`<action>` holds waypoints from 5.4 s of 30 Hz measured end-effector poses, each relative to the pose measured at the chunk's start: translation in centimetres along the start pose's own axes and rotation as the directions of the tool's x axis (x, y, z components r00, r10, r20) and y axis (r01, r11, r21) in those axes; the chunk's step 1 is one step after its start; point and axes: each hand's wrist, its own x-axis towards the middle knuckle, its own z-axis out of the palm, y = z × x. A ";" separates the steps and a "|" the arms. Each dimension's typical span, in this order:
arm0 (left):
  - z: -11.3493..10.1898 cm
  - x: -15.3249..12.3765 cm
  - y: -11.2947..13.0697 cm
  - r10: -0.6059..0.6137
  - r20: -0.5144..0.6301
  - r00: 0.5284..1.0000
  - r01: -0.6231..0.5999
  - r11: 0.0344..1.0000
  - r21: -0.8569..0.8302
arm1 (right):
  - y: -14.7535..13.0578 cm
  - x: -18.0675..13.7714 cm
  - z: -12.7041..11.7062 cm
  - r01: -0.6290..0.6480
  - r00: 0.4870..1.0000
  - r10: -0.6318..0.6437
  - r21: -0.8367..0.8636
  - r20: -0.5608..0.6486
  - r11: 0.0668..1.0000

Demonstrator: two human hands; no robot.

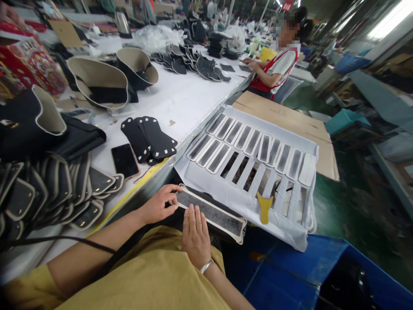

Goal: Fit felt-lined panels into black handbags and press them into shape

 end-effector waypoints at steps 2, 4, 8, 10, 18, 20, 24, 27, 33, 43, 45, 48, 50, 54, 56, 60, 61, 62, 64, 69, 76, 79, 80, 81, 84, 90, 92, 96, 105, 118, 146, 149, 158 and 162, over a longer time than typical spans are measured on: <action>0.0 0.0 0.0 0.008 0.009 1.000 -0.007 1.000 -0.009 | -0.1 0.1 0.1 0.014 1.000 -0.014 -0.003 -0.001 1.000; -0.2 -0.1 -0.3 0.032 0.037 0.999 -0.031 0.999 -0.030 | -0.1 0.2 0.2 0.023 1.000 -0.023 0.000 -0.006 1.000; -0.9 -0.3 -1.0 0.091 0.103 0.991 -0.085 0.995 -0.058 | 0.3 0.1 0.0 0.038 0.999 -0.038 0.036 -0.009 0.999; -1.0 -0.3 -1.1 0.120 0.133 0.984 -0.114 0.992 -0.051 | 0.8 0.0 -0.2 0.049 0.999 -0.049 0.081 0.000 0.996; 0.3 -0.8 -1.2 0.222 0.099 0.970 -0.236 0.959 0.157 | 2.5 -0.9 -0.8 0.008 1.000 -0.006 0.166 -0.013 0.986; 0.6 -1.0 -1.2 0.235 0.083 0.969 -0.247 0.948 0.199 | 2.7 -1.0 -0.8 0.040 0.999 -0.038 0.153 -0.012 0.987; 0.8 -1.0 -1.3 0.272 0.047 0.961 -0.275 0.933 0.232 | 3.2 -0.8 -0.9 0.101 0.995 -0.099 0.131 -0.027 0.986; 0.8 -0.9 -1.6 0.315 0.021 0.949 -0.312 0.927 0.207 | 3.7 -0.5 -0.9 0.128 0.992 -0.123 0.142 -0.039 0.982; 1.0 -0.7 -2.4 0.304 0.033 0.952 -0.306 0.938 0.161 | 4.2 -0.5 -0.7 0.163 0.987 -0.162 0.105 -0.023 0.981; -0.2 -0.1 -2.2 0.194 0.114 0.974 -0.195 0.981 -0.002 | 3.4 -0.2 -0.2 0.124 0.992 -0.124 0.067 -0.003 0.990; -0.6 0.0 -2.0 0.162 0.137 0.977 -0.157 0.986 -0.052 | 3.2 -0.2 -0.2 0.117 0.993 -0.117 0.062 -0.005 0.991; -0.9 0.1 -1.6 0.147 0.136 0.980 -0.137 0.987 -0.083 | 2.9 0.0 -0.1 0.103 0.995 -0.101 0.068 -0.024 0.992; -1.0 0.3 -1.5 0.145 0.139 0.980 -0.134 0.987 -0.086 | 2.6 0.3 0.0 0.100 0.995 -0.097 0.098 -0.034 0.990; -1.2 0.5 -1.3 0.138 0.156 0.978 -0.126 0.988 -0.085 | 2.2 1.1 0.0 0.103 0.994 -0.096 0.163 -0.049 0.981; -1.3 0.5 -1.1 0.135 0.147 0.980 -0.124 0.989 -0.079 | 1.9 1.4 0.1 0.101 0.994 -0.093 0.178 -0.051 0.979; -0.9 0.5 -0.5 0.059 0.091 0.994 -0.054 0.997 -0.063 | 1.2 2.1 0.3 0.103 0.994 -0.096 0.188 -0.047 0.977; -0.8 0.4 -0.3 0.034 0.071 0.997 -0.030 0.997 -0.067 | 1.0 2.3 0.3 0.101 0.995 -0.095 0.189 -0.041 0.977; -0.6 0.3 -0.2 0.012 0.053 0.999 -0.008 0.997 -0.077 | 0.7 2.5 0.4 0.096 0.995 -0.091 0.192 -0.035 0.977; -0.3 0.2 -0.1 -0.036 0.005 0.999 0.037 0.993 -0.109 | 0.2 2.9 0.5 0.086 0.996 -0.082 0.193 -0.027 0.978; 0.6 -0.3 -0.3 -0.249 -0.061 0.966 0.225 0.936 -0.269 | 0.6 2.5 0.0 0.096 0.995 -0.095 0.152 -0.013 0.984; 0.5 -1.4 -1.1 -0.208 0.119 0.971 0.234 0.927 -0.292 | 4.4 -3.4 -2.8 -0.026 0.997 0.018 0.096 0.079 0.995; -0.7 -0.5 -1.0 -0.102 0.171 0.980 0.118 0.989 -0.089 | 5.6 -5.2 -4.4 -0.083 0.993 0.073 0.103 0.095 0.991; -1.1 0.1 -0.8 -0.053 0.214 0.975 0.053 0.999 0.009 | 6.0 -5.3 -4.9 -0.085 0.992 0.074 0.114 0.098 0.990; -1.4 1.0 -0.4 -0.012 0.270 0.963 -0.018 0.994 0.108 | 6.5 -5.2 -5.5 -0.082 0.992 0.069 0.126 0.104 0.989; -1.8 3.9 1.2 0.024 0.473 0.881 -0.198 0.926 0.321 | 8.3 -3.6 -6.6 -0.094 0.982 0.069 0.138 0.176 0.986; -0.3 7.3 4.1 -0.018 0.660 0.751 -0.364 0.823 0.436 | 11.6 2.0 -6.2 -0.188 0.826 0.040 0.208 0.562 0.960; 0.1 7.3 4.2 -0.004 0.654 0.757 -0.389 0.801 0.456 | 11.6 3.2 -5.8 -0.193 0.788 0.013 0.226 0.616 0.955; 0.6 6.5 3.9 0.046 0.603 0.797 -0.411 0.773 0.484 | 10.0 4.4 -5.2 -0.171 0.804 0.030 0.182 0.593 0.968; 1.4 5.7 4.0 0.095 0.543 0.834 -0.428 0.733 0.528 | 7.0 6.2 -4.5 -0.186 0.803 0.055 0.161 0.593 0.969; 1.6 5.5 4.2 0.059 0.582 0.811 -0.417 0.756 0.505 | 13.9 -0.1 -7.4 -0.150 0.731 0.023 0.128 0.682 0.980; 9.7 5.6 10.4 0.099 0.509 0.855 -0.368 0.807 0.462 | 20.3 1.7 -7.0 -0.367 0.640 -0.216 0.540 0.738 0.757; 10.5 5.9 10.8 0.093 0.524 0.847 -0.356 0.831 0.428 | 22.1 -0.5 -7.0 -0.450 0.727 -0.109 0.590 0.678 0.671; 11.5 7.1 11.4 -0.005 0.618 0.786 -0.283 0.886 0.367 | 26.6 -11.4 -5.2 -0.742 0.647 0.442 0.380 0.621 0.553; 12.1 8.1 12.0 -0.075 0.632 0.771 -0.207 0.910 0.360 | 27.4 -14.2 -3.1 -0.808 0.543 0.605 0.167 0.582 0.565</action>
